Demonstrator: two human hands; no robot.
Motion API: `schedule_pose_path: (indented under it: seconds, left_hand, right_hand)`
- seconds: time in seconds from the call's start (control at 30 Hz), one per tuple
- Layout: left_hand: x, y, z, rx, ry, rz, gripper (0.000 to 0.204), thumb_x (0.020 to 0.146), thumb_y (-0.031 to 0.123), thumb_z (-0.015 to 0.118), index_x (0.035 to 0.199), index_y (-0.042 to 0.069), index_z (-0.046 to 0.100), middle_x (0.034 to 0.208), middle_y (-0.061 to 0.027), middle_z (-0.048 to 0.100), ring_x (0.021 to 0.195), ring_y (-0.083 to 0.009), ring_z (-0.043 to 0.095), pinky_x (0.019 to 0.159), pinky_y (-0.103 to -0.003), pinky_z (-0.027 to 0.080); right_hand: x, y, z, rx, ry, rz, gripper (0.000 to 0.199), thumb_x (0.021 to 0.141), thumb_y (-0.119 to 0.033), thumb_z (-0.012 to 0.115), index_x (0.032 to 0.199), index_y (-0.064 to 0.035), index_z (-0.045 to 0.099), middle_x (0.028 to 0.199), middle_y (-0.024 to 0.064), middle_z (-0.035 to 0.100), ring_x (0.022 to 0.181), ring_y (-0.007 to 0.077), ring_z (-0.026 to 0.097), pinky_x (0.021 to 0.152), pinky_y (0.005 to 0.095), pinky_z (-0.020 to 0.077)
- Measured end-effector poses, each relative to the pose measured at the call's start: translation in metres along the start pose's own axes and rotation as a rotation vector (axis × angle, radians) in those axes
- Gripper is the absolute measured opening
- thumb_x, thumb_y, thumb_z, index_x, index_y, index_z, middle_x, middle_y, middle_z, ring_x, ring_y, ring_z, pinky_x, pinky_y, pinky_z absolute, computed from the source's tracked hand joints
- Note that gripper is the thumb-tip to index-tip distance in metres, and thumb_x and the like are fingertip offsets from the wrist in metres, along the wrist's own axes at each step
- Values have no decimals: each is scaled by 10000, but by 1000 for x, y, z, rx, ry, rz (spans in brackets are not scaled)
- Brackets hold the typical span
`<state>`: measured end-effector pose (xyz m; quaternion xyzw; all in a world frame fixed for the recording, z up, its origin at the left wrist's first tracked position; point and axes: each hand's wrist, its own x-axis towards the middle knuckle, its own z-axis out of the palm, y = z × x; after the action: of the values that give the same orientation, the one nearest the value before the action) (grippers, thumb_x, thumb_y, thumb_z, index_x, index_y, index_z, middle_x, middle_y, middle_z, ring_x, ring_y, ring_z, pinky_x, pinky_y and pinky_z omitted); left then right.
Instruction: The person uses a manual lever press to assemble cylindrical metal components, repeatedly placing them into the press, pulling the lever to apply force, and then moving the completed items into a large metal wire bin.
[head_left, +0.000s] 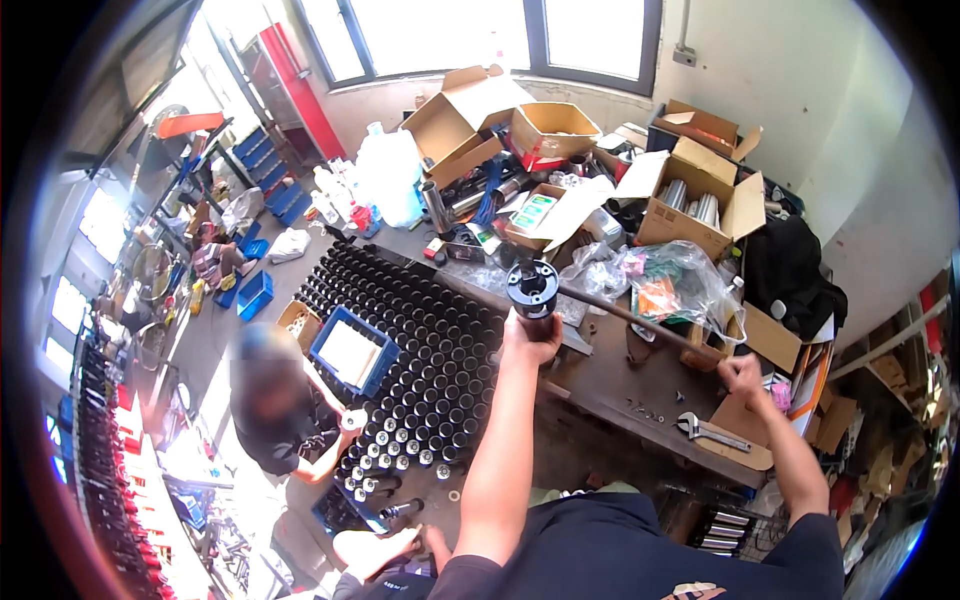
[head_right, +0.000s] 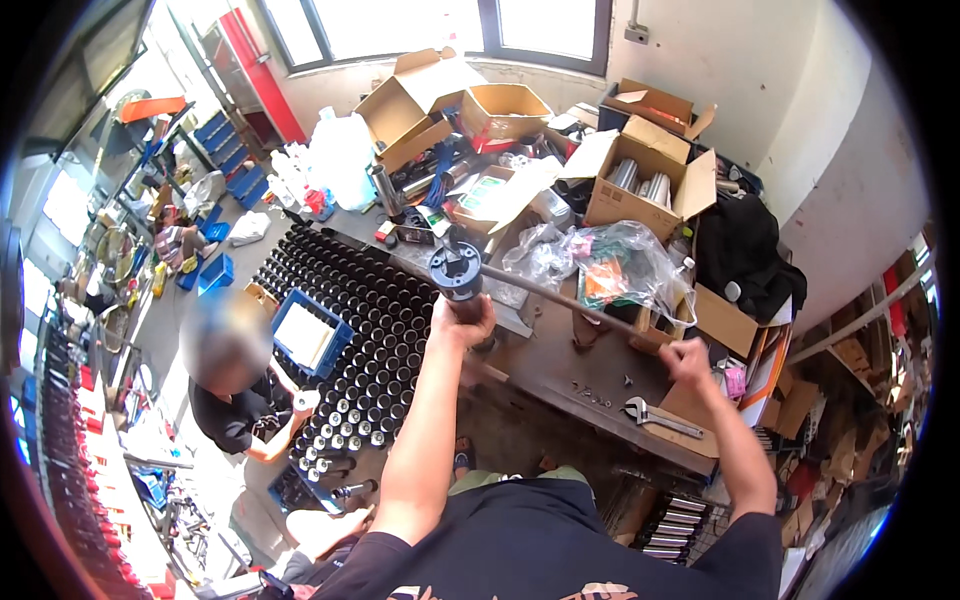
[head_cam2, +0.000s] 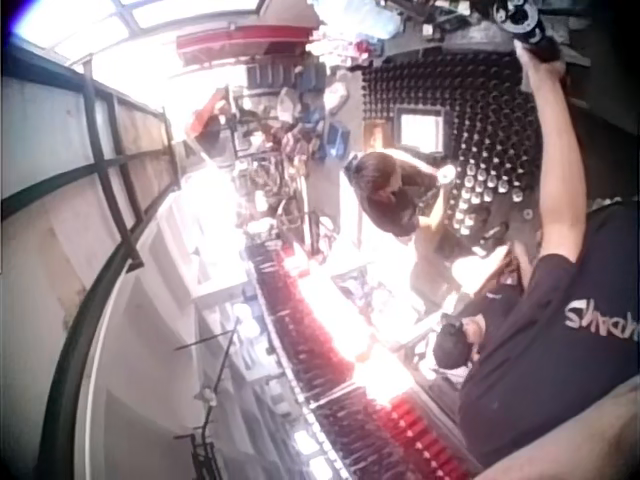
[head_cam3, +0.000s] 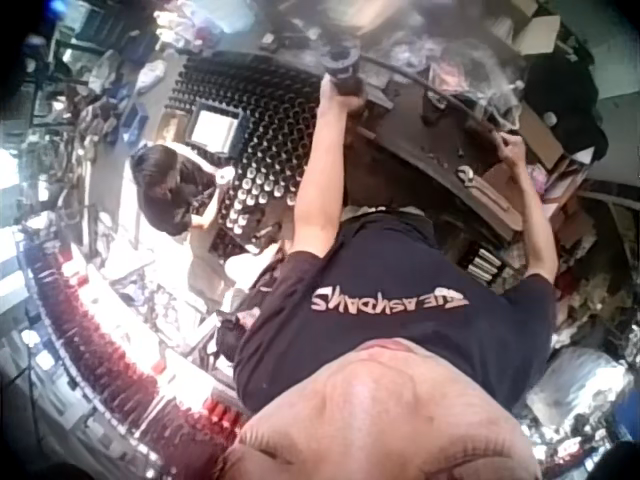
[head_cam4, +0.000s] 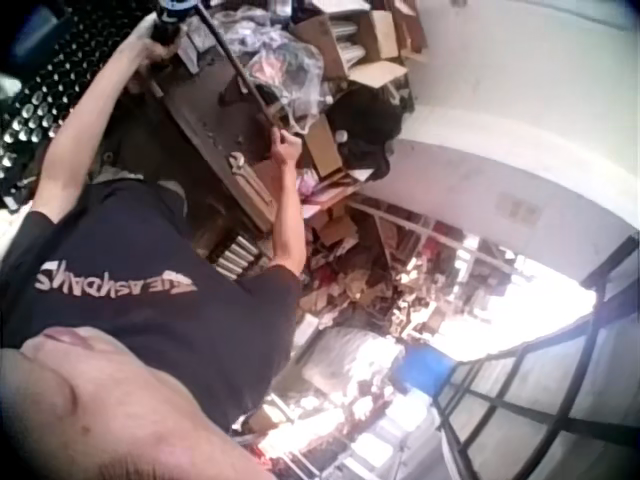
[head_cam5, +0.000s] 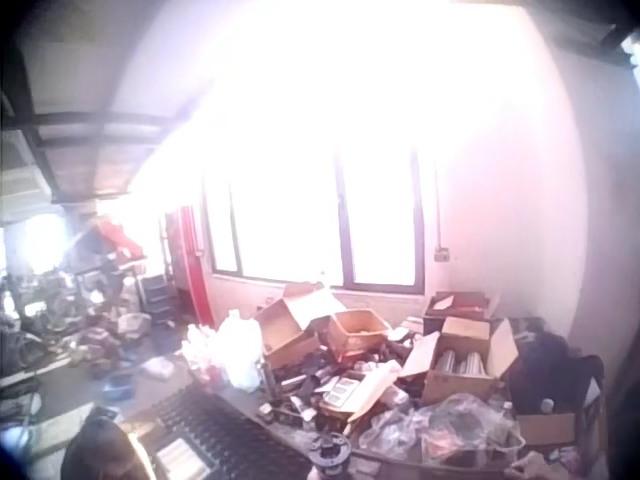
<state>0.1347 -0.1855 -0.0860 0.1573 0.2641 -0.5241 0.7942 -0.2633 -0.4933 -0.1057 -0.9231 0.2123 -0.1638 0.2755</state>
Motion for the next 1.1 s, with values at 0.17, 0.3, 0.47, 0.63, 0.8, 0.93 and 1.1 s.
schedule_pose_path:
  seconds: [0.17,0.3,0.47,0.63,0.8,0.93,1.1]
  left_hand:
    - [3,4,0,-35,78,-18,446,937,504,520,917,84,671,851,-114,648,769,-295,642,711,-392,592]
    - [-19,-16,22,69,148,85,373,967,401,494,845,93,664,802,-44,632,836,-236,586,875,-446,553]
    - [-19,4,25,-263,401,-141,318,783,283,724,817,-17,625,1065,-170,528,916,-287,598,753,-427,639]
    - [-20,4,30,-430,507,-200,348,680,148,794,857,-74,593,1210,-203,442,942,-314,604,672,-404,646]
    - [-30,7,51,-460,692,-260,282,694,122,782,807,-64,602,1196,-190,455,907,-301,608,638,-398,641]
    - [-28,6,41,-418,626,-202,337,752,93,751,971,-106,589,1246,-251,382,895,-329,612,620,-380,636]
    - [-27,9,38,-349,605,-200,376,790,78,717,1061,-133,563,1261,-292,328,894,-348,609,618,-374,633]
  right_hand:
    - [93,39,-50,-297,214,-87,593,992,-397,557,559,8,561,514,219,454,428,358,512,478,447,381]
    - [86,-15,-75,-323,133,110,644,996,-457,536,590,39,594,562,256,526,523,418,577,519,473,418]
    - [-4,-69,-45,-320,173,317,612,999,-453,508,651,37,619,658,275,572,658,460,612,605,505,464]
    - [-12,-88,-32,-386,431,372,580,990,-452,486,701,29,632,669,277,573,666,467,610,611,498,467]
    - [-11,-105,-30,-404,508,425,532,966,-407,511,692,32,634,674,277,578,656,466,609,605,497,467]
    - [-14,-109,-25,-425,545,439,493,939,-381,521,696,27,655,682,275,594,672,465,623,636,498,491]
    - [-19,-111,-26,-448,528,478,469,922,-362,507,709,21,674,703,270,617,686,463,635,667,503,510]
